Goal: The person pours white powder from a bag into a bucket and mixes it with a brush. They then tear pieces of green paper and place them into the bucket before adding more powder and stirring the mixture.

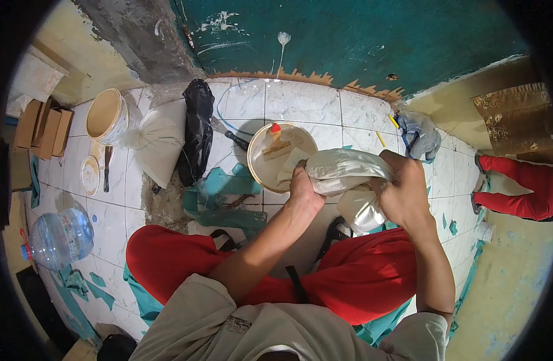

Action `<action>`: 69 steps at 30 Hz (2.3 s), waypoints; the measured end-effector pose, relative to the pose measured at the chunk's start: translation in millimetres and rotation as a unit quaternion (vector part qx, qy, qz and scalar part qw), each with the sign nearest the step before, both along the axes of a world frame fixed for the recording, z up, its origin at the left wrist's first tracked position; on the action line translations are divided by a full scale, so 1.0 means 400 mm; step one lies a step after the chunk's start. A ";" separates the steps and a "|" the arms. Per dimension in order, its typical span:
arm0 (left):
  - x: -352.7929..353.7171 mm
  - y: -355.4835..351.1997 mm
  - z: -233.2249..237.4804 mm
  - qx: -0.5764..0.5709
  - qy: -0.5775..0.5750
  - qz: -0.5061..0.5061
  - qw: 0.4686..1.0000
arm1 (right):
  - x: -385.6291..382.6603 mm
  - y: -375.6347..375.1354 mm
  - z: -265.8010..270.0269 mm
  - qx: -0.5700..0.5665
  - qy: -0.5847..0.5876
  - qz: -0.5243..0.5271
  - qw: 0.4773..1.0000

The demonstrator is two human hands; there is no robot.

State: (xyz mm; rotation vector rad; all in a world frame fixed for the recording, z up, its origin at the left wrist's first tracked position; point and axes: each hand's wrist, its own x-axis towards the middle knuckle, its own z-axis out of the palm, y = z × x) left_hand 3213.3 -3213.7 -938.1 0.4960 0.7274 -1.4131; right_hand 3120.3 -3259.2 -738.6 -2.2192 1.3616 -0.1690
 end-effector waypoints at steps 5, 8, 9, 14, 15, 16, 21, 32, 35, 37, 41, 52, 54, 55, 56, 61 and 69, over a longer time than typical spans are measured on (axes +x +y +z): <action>0.011 0.006 0.034 -0.007 0.004 0.012 1.000 | -0.002 0.001 -0.001 -0.003 0.005 -0.002 1.000; 0.018 0.012 0.047 0.005 0.010 0.029 1.000 | -0.006 -0.003 0.001 0.000 0.004 0.005 1.000; 0.020 0.013 0.049 -0.006 0.012 0.035 0.999 | -0.005 -0.004 0.003 0.007 0.010 -0.001 1.000; 0.023 0.021 0.069 0.009 0.004 0.010 1.000 | 0.007 0.003 0.010 0.015 0.018 -0.002 1.000; 0.021 0.019 0.068 0.019 0.001 0.004 1.000 | 0.008 0.004 0.012 0.018 0.020 -0.001 1.000; 0.018 0.018 0.063 0.019 0.001 0.004 1.000 | 0.008 0.004 0.013 0.022 0.023 0.001 1.000; 0.002 0.006 0.037 0.010 -0.008 0.015 1.000 | 0.000 0.000 0.004 0.044 0.020 0.004 0.999; 0.001 0.024 0.052 -0.059 -0.019 0.020 0.998 | -0.002 -0.006 -0.011 0.090 -0.007 -0.010 0.996; -0.005 0.021 0.043 -0.062 -0.015 0.022 0.998 | 0.006 -0.002 -0.003 0.108 -0.007 -0.005 0.994; -0.006 0.026 0.044 -0.052 -0.023 0.025 0.998 | 0.005 -0.004 0.002 0.109 -0.008 0.011 0.994; -0.011 0.031 0.053 -0.043 -0.007 0.027 0.999 | -0.001 -0.008 0.004 0.092 -0.005 0.033 0.995; -0.011 0.017 0.042 -0.015 0.002 0.028 1.000 | -0.005 -0.029 0.008 0.069 0.029 0.016 0.997; -0.005 0.018 0.052 -0.003 0.006 0.009 1.000 | -0.003 -0.026 0.008 0.059 0.009 0.016 0.998; -0.004 0.017 0.049 -0.003 0.006 0.010 1.000 | -0.003 -0.029 0.007 0.060 0.009 0.016 0.998; -0.002 0.017 0.045 -0.008 0.011 0.012 1.000 | -0.005 -0.033 0.005 0.063 0.008 0.013 0.998; 0.017 0.018 0.061 -0.010 0.026 0.006 1.000 | -0.017 -0.044 -0.005 0.056 0.020 0.023 0.998; 0.030 0.013 0.048 -0.028 0.037 -0.018 0.999 | -0.015 -0.035 0.004 0.058 0.023 0.022 0.998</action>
